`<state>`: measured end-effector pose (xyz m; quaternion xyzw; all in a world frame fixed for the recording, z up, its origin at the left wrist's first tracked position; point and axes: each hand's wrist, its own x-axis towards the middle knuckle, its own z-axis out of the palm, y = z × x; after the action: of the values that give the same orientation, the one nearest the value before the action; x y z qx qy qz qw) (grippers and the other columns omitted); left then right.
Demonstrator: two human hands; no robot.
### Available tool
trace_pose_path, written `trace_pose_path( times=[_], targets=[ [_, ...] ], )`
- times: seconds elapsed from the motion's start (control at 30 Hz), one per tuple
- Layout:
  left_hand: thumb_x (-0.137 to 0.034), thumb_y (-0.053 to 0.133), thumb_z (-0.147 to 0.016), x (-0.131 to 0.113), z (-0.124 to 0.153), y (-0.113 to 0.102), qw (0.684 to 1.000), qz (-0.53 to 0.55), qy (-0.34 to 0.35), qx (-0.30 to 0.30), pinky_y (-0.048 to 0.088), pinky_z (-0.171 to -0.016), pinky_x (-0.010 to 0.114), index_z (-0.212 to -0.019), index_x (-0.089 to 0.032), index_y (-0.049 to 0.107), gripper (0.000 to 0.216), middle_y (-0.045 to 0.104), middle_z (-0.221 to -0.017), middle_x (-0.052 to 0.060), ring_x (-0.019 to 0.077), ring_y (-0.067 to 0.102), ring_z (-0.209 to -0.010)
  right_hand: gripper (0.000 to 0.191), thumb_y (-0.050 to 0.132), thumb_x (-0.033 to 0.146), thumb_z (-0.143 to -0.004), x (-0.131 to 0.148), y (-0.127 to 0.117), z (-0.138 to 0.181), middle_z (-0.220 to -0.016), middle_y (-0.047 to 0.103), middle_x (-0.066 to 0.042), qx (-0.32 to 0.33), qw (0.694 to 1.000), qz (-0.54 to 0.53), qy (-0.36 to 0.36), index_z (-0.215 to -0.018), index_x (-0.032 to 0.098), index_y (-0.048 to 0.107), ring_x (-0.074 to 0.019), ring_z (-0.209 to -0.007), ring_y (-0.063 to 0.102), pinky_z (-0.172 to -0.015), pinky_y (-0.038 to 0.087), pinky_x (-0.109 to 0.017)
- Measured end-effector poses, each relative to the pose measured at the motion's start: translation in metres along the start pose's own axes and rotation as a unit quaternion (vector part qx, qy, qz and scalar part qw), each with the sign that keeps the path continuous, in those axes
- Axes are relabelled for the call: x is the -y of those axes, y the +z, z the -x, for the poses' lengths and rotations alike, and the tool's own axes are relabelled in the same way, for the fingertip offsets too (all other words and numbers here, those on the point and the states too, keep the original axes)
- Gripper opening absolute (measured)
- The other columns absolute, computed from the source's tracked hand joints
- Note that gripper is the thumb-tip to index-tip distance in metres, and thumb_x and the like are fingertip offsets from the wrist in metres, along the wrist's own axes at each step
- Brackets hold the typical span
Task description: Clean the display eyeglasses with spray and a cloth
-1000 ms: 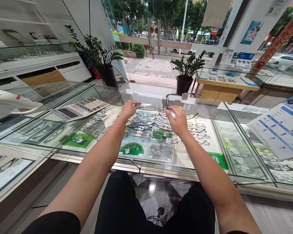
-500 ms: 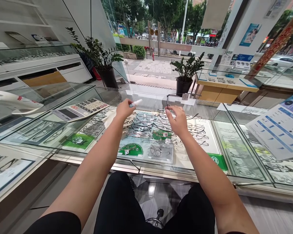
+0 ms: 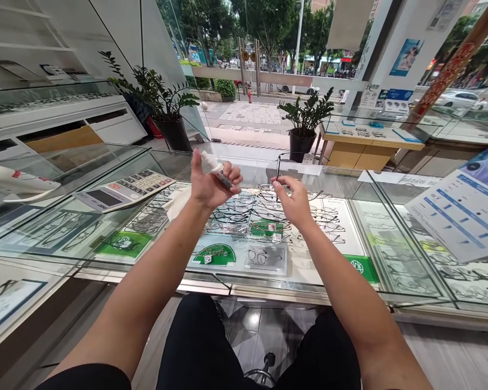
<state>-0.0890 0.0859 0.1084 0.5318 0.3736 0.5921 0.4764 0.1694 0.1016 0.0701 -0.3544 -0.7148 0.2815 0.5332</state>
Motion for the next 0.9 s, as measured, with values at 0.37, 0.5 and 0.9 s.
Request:
trace_pose_path(
  times=[0.37, 0.5, 0.9],
  targets=[
    [-0.113, 0.020, -0.080, 0.015, 0.003, 0.022, 0.998, -0.052, 0.004, 0.036, 0.049, -0.053, 0.041, -0.057, -0.027, 0.044, 0.092, 0.034, -0.050, 0.000, 0.0164, 0.042, -0.047, 0.051, 0.073, 0.075, -0.096, 0.015, 0.003, 0.003, -0.113, 0.087, -0.008, 0.109, 0.983, -0.133, 0.071, -0.107, 0.025, 0.081, -0.0291, -0.116, 0.077, -0.114, 0.057, -0.051],
    [-0.106, 0.041, -0.082, 0.032, 0.001, 0.026, 0.996, -0.079, 0.027, 0.032, 0.035, -0.050, 0.036, -0.054, -0.026, 0.047, 0.084, 0.033, -0.046, -0.001, 0.0139, 0.036, -0.044, 0.051, 0.075, 0.076, -0.095, 0.020, 0.004, 0.005, -0.110, 0.086, -0.007, 0.154, 0.971, -0.163, 0.087, -0.105, 0.026, 0.082, -0.0285, -0.117, 0.077, -0.116, 0.057, -0.051],
    [-0.097, 0.055, -0.082, 0.044, 0.002, 0.031, 0.988, -0.128, 0.036, 0.075, 0.031, -0.055, 0.035, -0.051, -0.024, 0.052, 0.079, 0.045, -0.048, 0.002, 0.0160, 0.043, -0.050, 0.047, 0.073, 0.071, -0.097, 0.029, 0.013, 0.013, -0.109, 0.085, -0.006, 0.225, 0.952, -0.178, 0.105, -0.104, 0.026, 0.083, -0.0281, -0.116, 0.075, -0.112, 0.057, -0.049]
  ],
)
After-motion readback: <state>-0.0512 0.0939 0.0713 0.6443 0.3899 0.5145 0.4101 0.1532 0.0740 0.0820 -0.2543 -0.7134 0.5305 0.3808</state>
